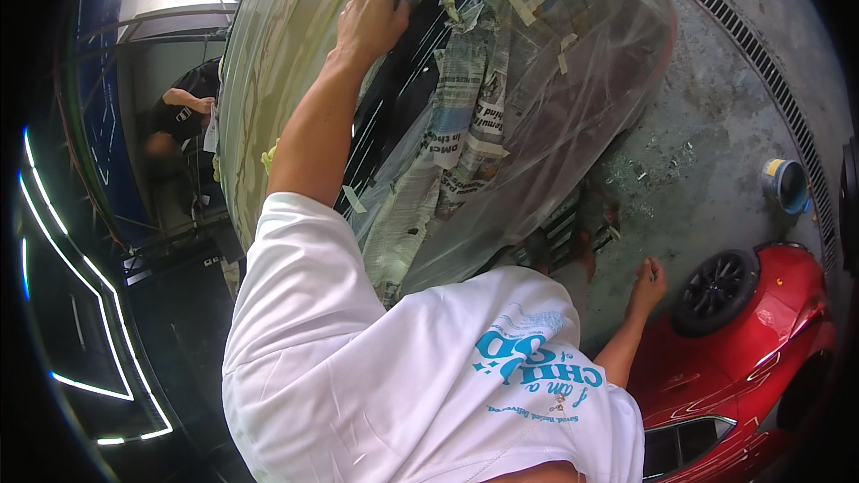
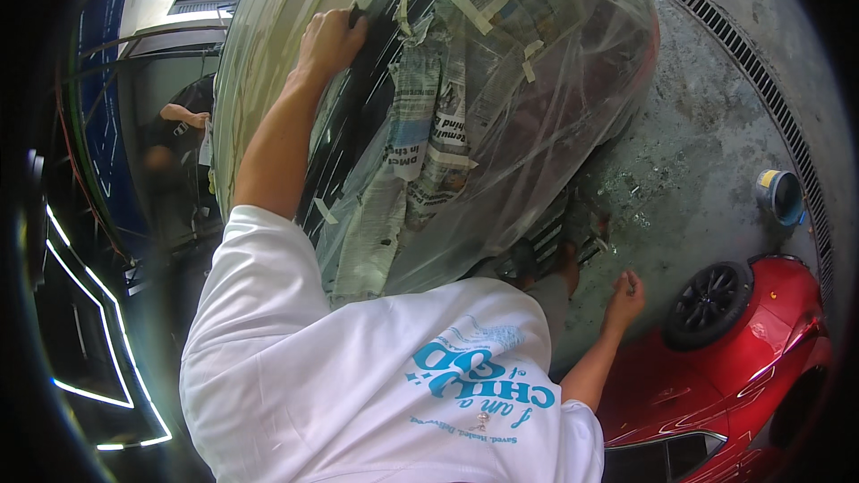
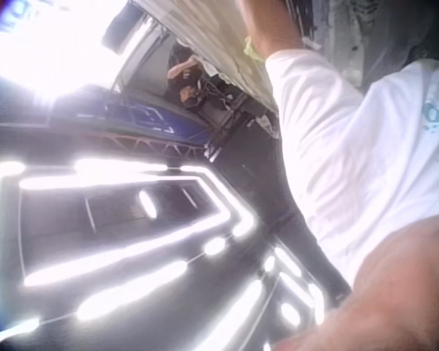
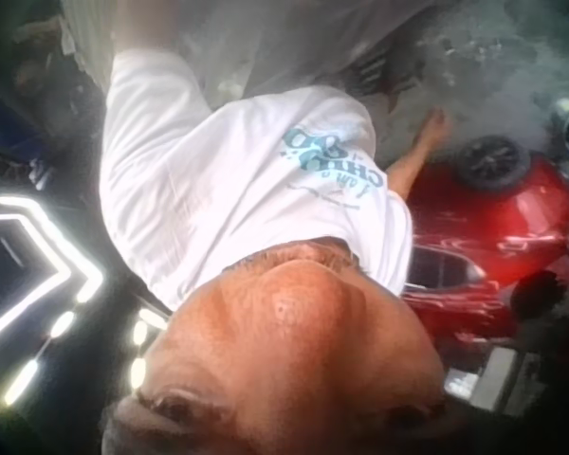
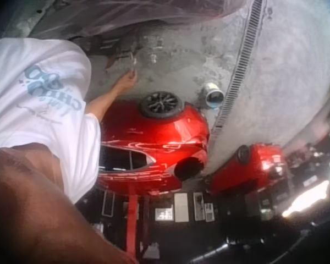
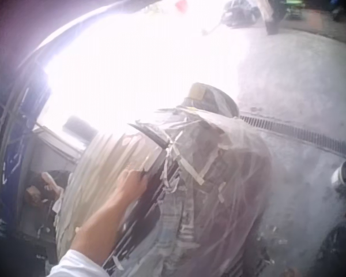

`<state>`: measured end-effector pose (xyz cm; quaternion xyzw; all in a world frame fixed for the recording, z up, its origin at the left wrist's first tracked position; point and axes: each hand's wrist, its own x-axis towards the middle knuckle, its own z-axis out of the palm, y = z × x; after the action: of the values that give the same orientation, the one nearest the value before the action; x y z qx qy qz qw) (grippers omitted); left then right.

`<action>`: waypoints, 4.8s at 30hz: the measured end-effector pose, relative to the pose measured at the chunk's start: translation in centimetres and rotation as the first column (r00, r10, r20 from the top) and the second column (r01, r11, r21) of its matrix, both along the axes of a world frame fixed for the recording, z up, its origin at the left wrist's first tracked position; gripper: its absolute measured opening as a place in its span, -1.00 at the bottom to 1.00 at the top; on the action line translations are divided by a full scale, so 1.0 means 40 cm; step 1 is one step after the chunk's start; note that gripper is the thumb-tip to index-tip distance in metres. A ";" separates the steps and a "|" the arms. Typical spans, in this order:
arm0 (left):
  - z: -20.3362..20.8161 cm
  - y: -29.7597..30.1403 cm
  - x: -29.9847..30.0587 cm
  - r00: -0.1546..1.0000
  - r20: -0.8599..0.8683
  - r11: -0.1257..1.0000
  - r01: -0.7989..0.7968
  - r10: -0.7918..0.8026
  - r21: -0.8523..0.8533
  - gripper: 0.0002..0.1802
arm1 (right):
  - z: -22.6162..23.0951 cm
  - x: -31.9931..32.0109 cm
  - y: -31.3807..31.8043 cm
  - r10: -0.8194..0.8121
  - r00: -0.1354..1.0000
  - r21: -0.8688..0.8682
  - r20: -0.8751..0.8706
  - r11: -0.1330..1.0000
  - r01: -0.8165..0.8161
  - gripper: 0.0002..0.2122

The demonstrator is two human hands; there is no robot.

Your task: The person wipes the hood of a red car with a green microfiber cloth and a black squeegee. The hood is partially masked with newspaper and tape. The person repeatedly wipes and scrapes the same area of the hood.

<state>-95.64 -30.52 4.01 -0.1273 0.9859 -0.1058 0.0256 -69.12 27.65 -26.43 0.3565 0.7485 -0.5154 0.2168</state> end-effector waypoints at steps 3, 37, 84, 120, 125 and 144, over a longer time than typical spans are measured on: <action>-0.001 0.009 -0.015 1.000 0.000 1.000 0.002 -0.002 0.019 -0.54 | -0.012 0.009 0.010 -0.017 1.000 -0.006 -0.008 1.000 0.017 -0.63; -0.014 0.033 -0.134 0.995 -0.075 0.996 0.075 -0.071 0.054 -0.62 | 0.017 -0.029 -0.033 0.017 1.000 0.038 -0.011 0.999 -0.016 -0.63; -0.015 -0.025 0.020 0.993 -0.032 0.978 -0.110 0.117 0.179 -0.56 | 0.038 0.018 -0.061 -0.068 0.997 0.000 -0.040 0.998 0.068 -0.63; -0.020 0.061 -0.169 0.972 -0.208 0.974 -0.064 0.110 0.215 -0.55 | 0.044 -0.096 -0.127 0.117 0.973 0.007 -0.197 0.993 -0.118 -0.69; 0.076 -0.004 0.008 0.861 -0.461 0.866 0.051 0.214 0.498 -0.50 | 0.088 -0.121 -0.150 0.240 0.951 0.035 -0.195 0.971 -0.238 -0.70; 0.124 -0.213 1.336 -0.293 -0.245 0.338 0.326 0.924 0.883 -0.71 | 0.861 -0.085 -1.332 0.479 -0.232 0.394 -0.847 0.272 -0.878 -0.56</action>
<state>-42.22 -39.04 8.97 -0.4824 0.4128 0.4902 -0.5972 -72.52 -25.64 8.02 -0.5351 0.6668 -0.5108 0.0898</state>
